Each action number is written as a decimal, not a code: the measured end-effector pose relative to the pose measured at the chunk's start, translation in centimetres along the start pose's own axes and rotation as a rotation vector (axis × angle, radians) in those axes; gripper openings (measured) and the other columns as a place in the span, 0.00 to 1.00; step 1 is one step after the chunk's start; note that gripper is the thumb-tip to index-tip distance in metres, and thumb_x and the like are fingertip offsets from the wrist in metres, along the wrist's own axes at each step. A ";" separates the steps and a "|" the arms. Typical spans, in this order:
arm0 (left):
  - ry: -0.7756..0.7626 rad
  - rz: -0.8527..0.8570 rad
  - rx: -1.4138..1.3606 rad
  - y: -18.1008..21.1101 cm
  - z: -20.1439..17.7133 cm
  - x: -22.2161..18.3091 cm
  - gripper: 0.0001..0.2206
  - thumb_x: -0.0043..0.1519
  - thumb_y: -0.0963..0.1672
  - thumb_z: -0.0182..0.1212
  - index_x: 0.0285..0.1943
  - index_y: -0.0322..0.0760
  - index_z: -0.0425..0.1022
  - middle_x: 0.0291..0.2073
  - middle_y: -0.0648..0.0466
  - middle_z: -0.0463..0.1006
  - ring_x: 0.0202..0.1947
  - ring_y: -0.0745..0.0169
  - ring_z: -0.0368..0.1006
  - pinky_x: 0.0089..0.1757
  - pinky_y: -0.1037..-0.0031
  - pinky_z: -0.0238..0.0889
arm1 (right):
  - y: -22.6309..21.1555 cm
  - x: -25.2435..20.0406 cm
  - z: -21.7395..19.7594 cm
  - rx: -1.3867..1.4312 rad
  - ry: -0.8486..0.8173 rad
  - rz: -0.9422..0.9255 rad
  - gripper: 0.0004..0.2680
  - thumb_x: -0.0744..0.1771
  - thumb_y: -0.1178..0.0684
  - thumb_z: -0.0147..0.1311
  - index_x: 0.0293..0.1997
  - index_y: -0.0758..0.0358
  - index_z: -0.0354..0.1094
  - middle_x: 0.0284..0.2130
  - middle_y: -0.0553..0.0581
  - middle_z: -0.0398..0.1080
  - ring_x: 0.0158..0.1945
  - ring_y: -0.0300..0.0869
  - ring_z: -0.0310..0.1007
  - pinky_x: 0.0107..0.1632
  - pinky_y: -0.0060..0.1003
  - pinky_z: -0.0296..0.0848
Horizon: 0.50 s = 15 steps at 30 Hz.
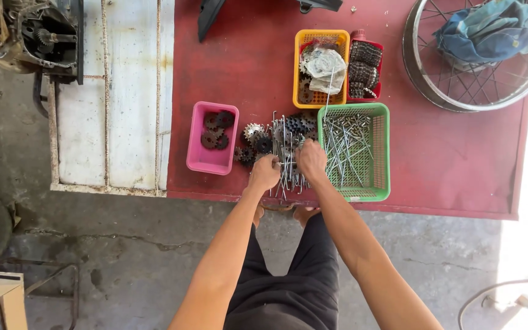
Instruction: Sorting through a pile of metal wheel spokes and inspecting a sprocket gear on a work table.
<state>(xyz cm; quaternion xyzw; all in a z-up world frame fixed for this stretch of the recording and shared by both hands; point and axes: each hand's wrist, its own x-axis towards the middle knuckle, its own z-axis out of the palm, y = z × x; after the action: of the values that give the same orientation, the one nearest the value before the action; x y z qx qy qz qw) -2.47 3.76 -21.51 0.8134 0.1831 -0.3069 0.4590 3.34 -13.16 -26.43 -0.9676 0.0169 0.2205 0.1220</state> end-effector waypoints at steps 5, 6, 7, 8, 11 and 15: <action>-0.019 0.038 -0.212 5.1 -3.3 -4.3 0.23 0.69 0.46 0.49 0.70 0.26 0.63 0.59 0.30 0.72 0.62 0.29 0.68 0.60 0.43 0.61 | -2.7 -7.3 -9.5 0.366 0.051 0.023 0.12 0.66 0.45 0.56 0.40 0.67 0.74 0.30 0.70 0.74 0.37 0.66 0.78 0.39 0.58 0.76; -0.064 0.068 -0.334 6.9 -4.5 -5.8 0.27 0.70 0.46 0.47 0.75 0.22 0.54 0.65 0.27 0.66 0.66 0.24 0.62 0.63 0.36 0.56 | -3.9 -9.5 -12.5 0.502 0.048 0.031 0.12 0.66 0.43 0.57 0.41 0.63 0.76 0.31 0.70 0.76 0.40 0.66 0.78 0.40 0.58 0.76; -0.066 0.076 -0.330 7.0 -4.5 -6.2 0.27 0.70 0.46 0.47 0.75 0.22 0.54 0.65 0.27 0.66 0.66 0.24 0.62 0.63 0.36 0.56 | -4.0 -10.5 -13.3 0.505 0.057 0.033 0.12 0.66 0.43 0.57 0.41 0.63 0.76 0.31 0.70 0.76 0.40 0.66 0.78 0.40 0.58 0.76; -0.145 0.090 -0.511 7.2 -4.3 -6.6 0.23 0.71 0.45 0.51 0.72 0.26 0.59 0.58 0.33 0.71 0.59 0.37 0.68 0.55 0.52 0.66 | -4.0 -11.6 -14.0 0.597 0.023 0.020 0.11 0.65 0.44 0.59 0.41 0.61 0.76 0.27 0.67 0.73 0.34 0.59 0.75 0.37 0.53 0.73; -0.176 0.160 -0.680 10.4 -6.4 -10.1 0.13 0.70 0.42 0.56 0.61 0.30 0.69 0.45 0.43 0.75 0.45 0.54 0.73 0.41 0.71 0.75 | -4.1 -13.8 -17.2 0.798 -0.006 0.023 0.11 0.64 0.44 0.63 0.44 0.58 0.76 0.23 0.62 0.70 0.26 0.50 0.70 0.32 0.46 0.69; -0.038 0.200 -0.712 13.3 -9.2 -15.9 0.07 0.67 0.40 0.58 0.50 0.29 0.74 0.33 0.49 0.73 0.36 0.63 0.73 0.35 0.72 0.78 | -5.4 -17.2 -22.6 1.212 -0.063 0.086 0.16 0.69 0.43 0.51 0.54 0.67 0.65 0.23 0.64 0.66 0.26 0.48 0.71 0.33 0.42 0.72</action>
<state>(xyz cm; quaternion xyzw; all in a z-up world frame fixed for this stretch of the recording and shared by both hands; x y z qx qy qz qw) -3.57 4.57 1.13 0.6108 0.1893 -0.1928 0.7443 -2.15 -13.76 1.93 -0.7172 0.1751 0.2050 0.6427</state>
